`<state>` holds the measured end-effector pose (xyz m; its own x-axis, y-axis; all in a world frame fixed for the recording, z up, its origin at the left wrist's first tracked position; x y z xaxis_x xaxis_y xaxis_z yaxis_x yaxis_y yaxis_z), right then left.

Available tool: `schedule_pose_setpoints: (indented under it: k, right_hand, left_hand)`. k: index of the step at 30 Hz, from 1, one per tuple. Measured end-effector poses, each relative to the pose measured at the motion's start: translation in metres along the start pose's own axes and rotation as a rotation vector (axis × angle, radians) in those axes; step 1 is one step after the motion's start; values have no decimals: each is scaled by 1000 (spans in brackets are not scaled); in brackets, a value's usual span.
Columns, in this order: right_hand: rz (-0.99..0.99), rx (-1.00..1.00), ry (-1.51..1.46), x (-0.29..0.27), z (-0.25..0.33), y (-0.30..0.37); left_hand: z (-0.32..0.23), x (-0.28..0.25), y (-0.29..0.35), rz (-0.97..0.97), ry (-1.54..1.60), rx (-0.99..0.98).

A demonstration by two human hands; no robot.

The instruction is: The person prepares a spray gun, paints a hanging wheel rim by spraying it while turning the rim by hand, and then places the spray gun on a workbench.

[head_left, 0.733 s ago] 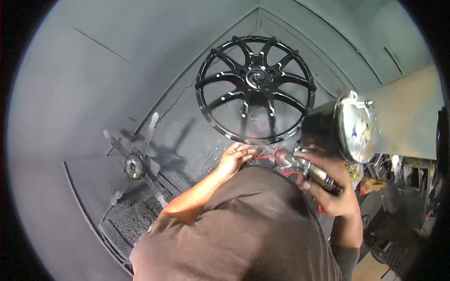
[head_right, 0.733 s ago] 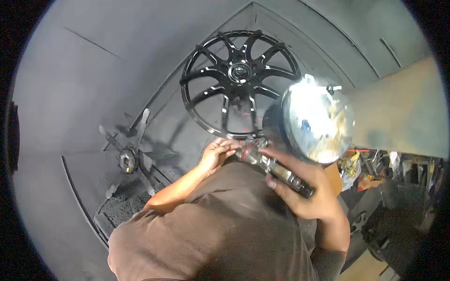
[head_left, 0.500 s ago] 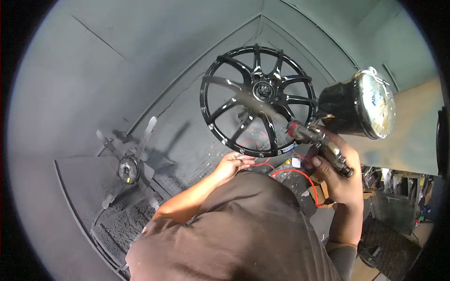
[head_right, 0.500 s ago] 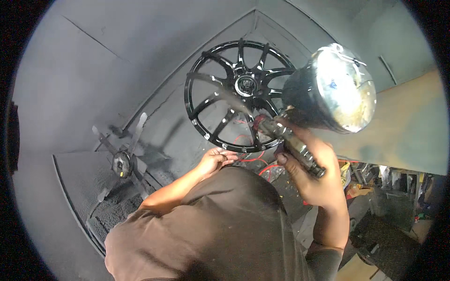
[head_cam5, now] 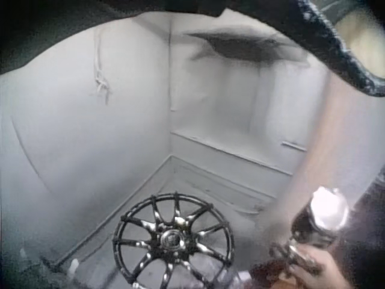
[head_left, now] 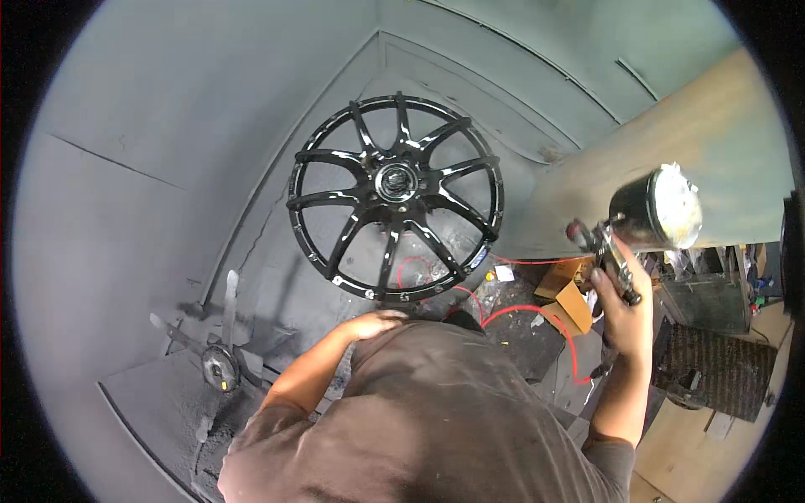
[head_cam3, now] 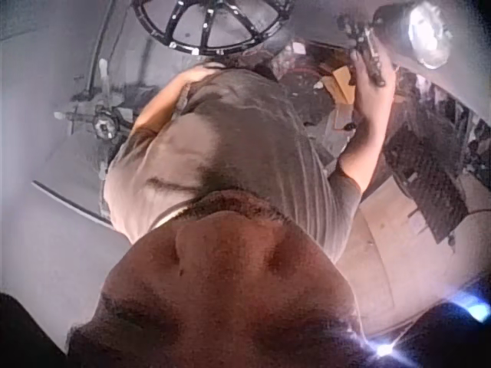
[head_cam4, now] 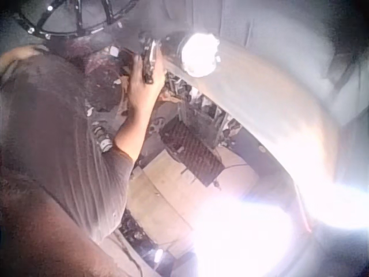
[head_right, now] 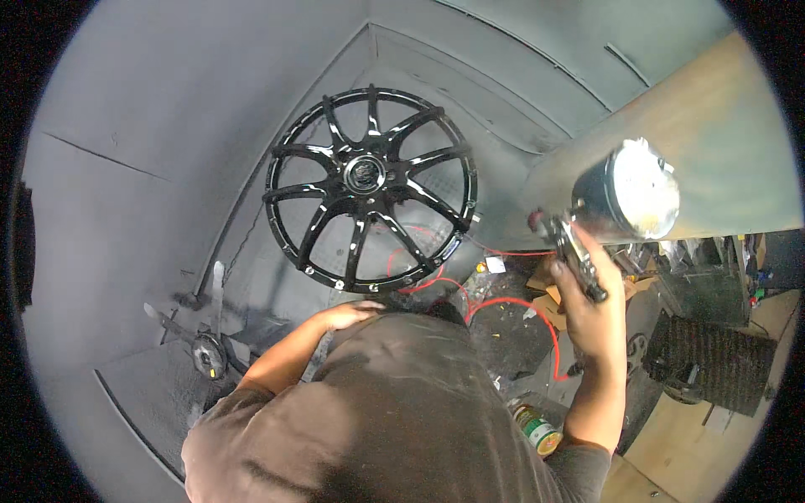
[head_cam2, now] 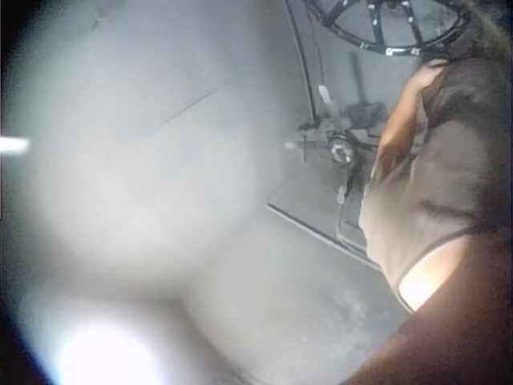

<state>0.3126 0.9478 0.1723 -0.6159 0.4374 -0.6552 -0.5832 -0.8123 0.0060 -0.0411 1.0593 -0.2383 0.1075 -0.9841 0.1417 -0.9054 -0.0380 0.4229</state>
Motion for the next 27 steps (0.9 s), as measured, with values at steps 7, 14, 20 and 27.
schedule_pose_setpoints:
  k: [7,14,20,27]
  right_hand:
    - [517,389,-501,-22,-125,52]
    - [636,147,-371,35,-278,63]
    - [537,-108,-245,51,-295,38]
    - [229,-210,-884,32,-267,25]
  left_hand:
    - [128,74,42,-218,88,-1050]
    - [123,206,11,-473,639,-694]
    - [-10,218,-27,-625,-449,-617]
    - [-140,275,-127,-1140,-109,-52]
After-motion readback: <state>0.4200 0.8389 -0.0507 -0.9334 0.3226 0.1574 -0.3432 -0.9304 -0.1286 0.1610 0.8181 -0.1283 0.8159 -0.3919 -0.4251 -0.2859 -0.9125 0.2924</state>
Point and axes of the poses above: each hand's wrist, its own y-axis away from the middle knuckle, its own x-axis out of the palm, z = x × y, the point moved 4 cm from there along -y, towards the middle knuckle, and after that the axes turned 4 degrees about y, right-handed, at the moved point
